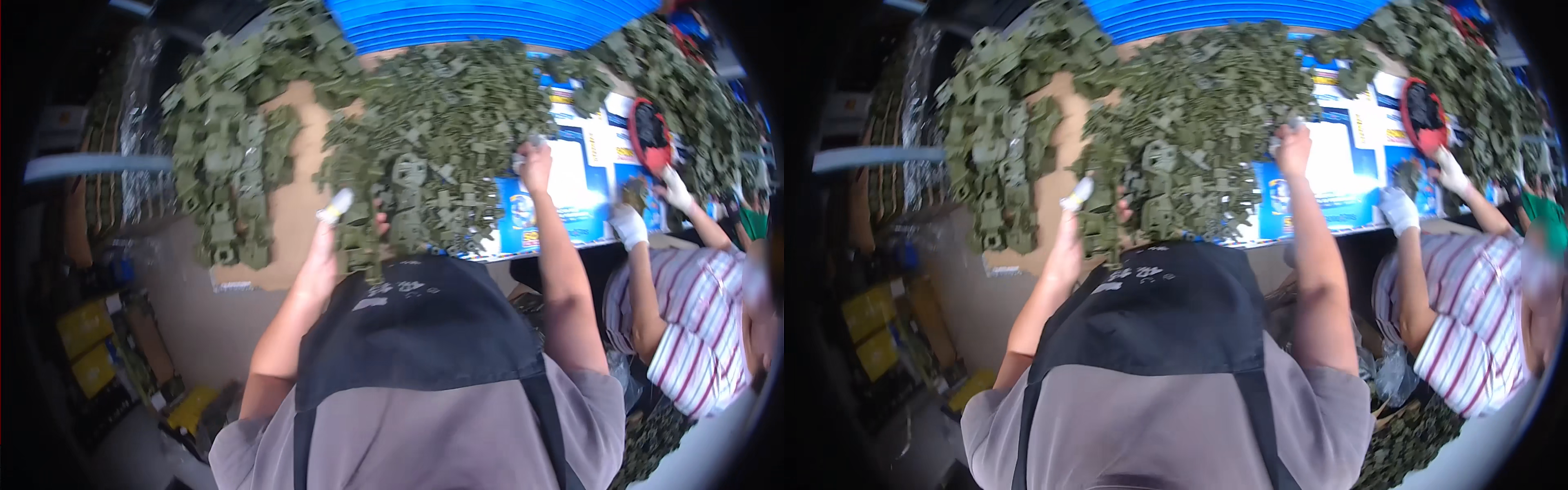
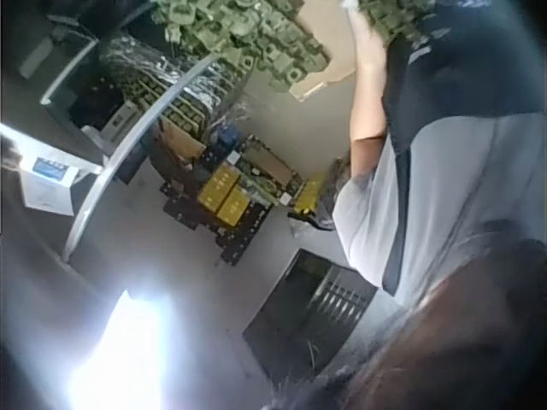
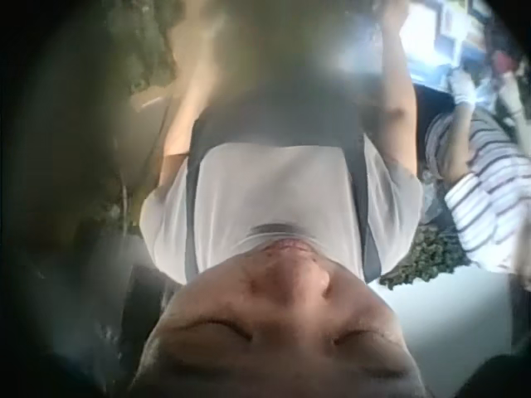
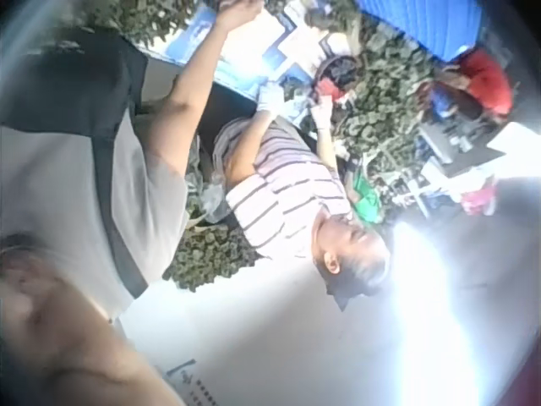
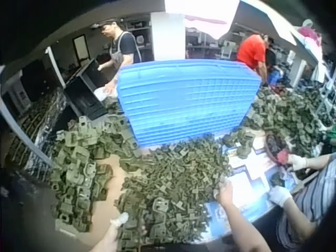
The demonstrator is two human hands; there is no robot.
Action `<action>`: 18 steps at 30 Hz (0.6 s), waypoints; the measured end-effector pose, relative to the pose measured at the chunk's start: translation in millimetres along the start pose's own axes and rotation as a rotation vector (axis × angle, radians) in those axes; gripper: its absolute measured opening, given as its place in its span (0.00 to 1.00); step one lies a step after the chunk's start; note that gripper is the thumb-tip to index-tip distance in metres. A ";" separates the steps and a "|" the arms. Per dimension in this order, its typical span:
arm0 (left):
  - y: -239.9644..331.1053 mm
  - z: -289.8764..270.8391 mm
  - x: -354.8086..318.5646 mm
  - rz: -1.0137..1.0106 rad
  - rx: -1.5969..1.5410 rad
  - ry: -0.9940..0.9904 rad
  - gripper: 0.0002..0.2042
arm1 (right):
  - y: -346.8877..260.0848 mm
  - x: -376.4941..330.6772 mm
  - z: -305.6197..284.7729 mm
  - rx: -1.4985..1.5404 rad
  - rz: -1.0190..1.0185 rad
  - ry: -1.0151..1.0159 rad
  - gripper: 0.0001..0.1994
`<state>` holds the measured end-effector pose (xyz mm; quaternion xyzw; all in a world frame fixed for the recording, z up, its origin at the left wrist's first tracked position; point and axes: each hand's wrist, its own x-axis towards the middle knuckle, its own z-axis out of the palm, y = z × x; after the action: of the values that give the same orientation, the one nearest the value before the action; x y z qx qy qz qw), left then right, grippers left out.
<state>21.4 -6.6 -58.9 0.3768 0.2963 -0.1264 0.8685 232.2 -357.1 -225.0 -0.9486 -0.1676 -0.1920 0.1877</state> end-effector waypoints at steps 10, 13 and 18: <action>-38.4 -1.3 -2.6 -0.170 -0.158 -0.024 0.18 | -224.6 -16.9 -165.0 0.990 -0.271 -0.867 0.10; -36.5 5.2 -3.2 -0.194 -0.050 0.015 0.18 | -236.7 -18.5 -163.4 0.796 -0.374 -0.978 0.12; -35.7 17.9 -0.8 -0.129 0.039 0.023 0.17 | -245.2 -12.0 -165.7 0.642 -0.456 -1.056 0.14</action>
<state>12.5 -44.1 -69.4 0.3753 0.3277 -0.1836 0.8474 76.2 -215.5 -16.8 -0.7528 -0.4831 0.3238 0.3083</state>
